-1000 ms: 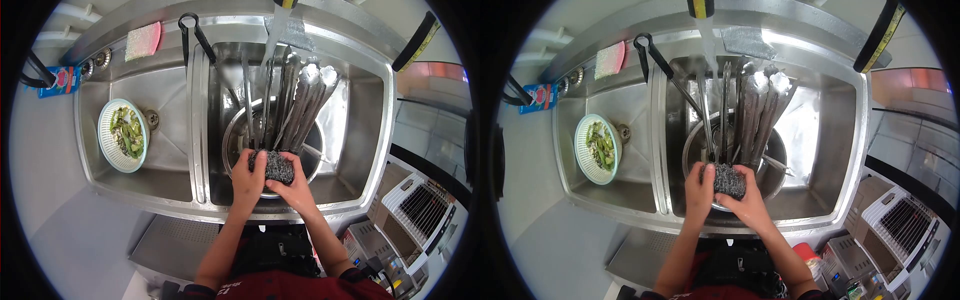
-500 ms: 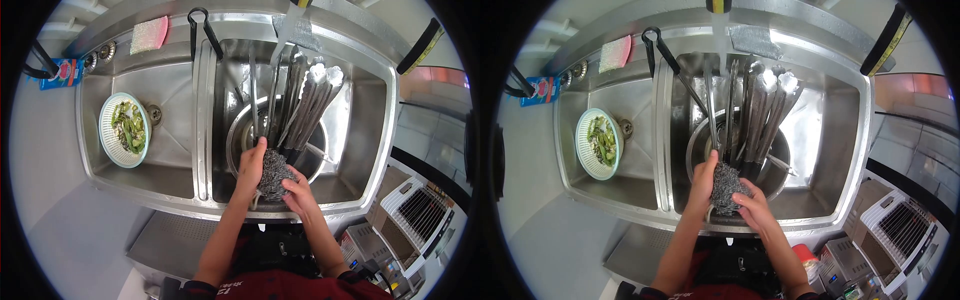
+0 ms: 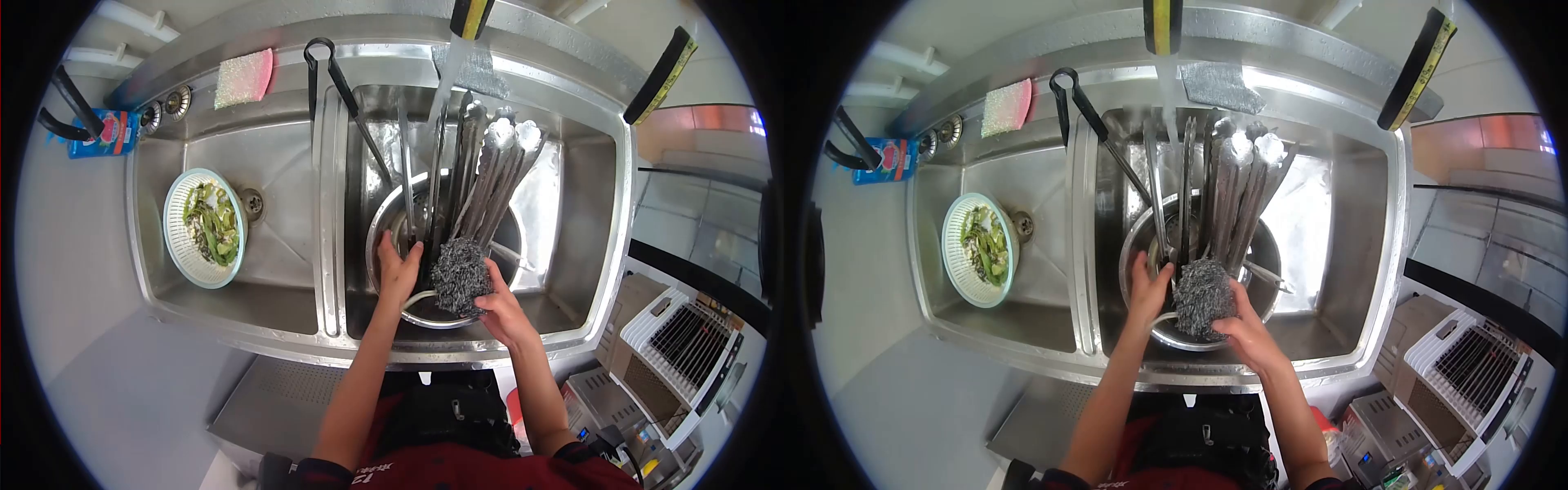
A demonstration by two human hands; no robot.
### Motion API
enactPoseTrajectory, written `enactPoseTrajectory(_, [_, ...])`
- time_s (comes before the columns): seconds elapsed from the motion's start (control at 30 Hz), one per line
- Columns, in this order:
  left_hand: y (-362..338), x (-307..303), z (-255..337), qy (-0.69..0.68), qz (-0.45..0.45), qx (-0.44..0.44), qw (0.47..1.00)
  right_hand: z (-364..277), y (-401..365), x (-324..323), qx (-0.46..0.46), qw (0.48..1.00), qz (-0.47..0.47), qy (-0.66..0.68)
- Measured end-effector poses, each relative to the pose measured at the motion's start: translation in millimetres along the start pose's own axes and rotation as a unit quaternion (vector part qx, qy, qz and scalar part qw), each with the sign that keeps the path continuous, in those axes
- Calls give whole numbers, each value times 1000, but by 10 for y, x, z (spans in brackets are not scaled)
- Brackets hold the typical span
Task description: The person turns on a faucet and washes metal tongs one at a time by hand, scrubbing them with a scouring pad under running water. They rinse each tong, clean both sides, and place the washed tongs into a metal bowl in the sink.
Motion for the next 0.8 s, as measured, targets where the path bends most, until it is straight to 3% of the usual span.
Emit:
enactPoseTrajectory(0.1, [220,201,-132,-5,-67,-41,997,-67,-48,-91,-3,999,17,30])
enactPoseTrajectory(0.17, [26,37,251,156,88,152,972,-107,-86,-181,-15,999,34,12])
enactPoseTrajectory(0.2, [-23,-16,267,115,118,211,963,-127,-99,-245,-31,999,38,-8])
enactPoseTrajectory(0.23, [-109,-52,328,58,57,83,993,-155,-113,-289,-46,998,41,-27])
enactPoseTrajectory(0.33, [-288,-164,448,94,93,122,984,-181,-142,-329,-49,997,55,39])
enactPoseTrajectory(0.4, [-478,-199,548,54,11,46,997,-191,-150,-319,-50,992,57,96])
enactPoseTrajectory(0.47, [-650,-362,517,8,3,21,1000,-205,-128,-258,-45,985,52,158])
enactPoseTrajectory(0.5, [-728,-455,475,-37,-6,-4,999,-234,-121,-241,-47,985,51,158])
enactPoseTrajectory(0.6, [-969,-789,602,6,-26,-9,1000,-291,-113,-165,-39,988,43,145])
enactPoseTrajectory(0.67, [-1090,-882,544,-29,-38,-18,999,-285,-108,-237,-29,995,80,42])
enactPoseTrajectory(0.73, [-1164,-849,482,-88,-70,-59,992,-277,-14,-68,-26,997,40,63])
enactPoseTrajectory(0.8, [-1183,-725,664,-22,-78,-37,996,-319,77,202,-24,997,-16,69])
Point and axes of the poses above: each hand's wrist, its own y-axis towards the middle knuckle, its own x-axis out of the palm, z = x × y, the point moved 9 cm from there along y, towards the middle knuckle, and after that the axes turned 10 degrees about -x, right-handed, at the moved point
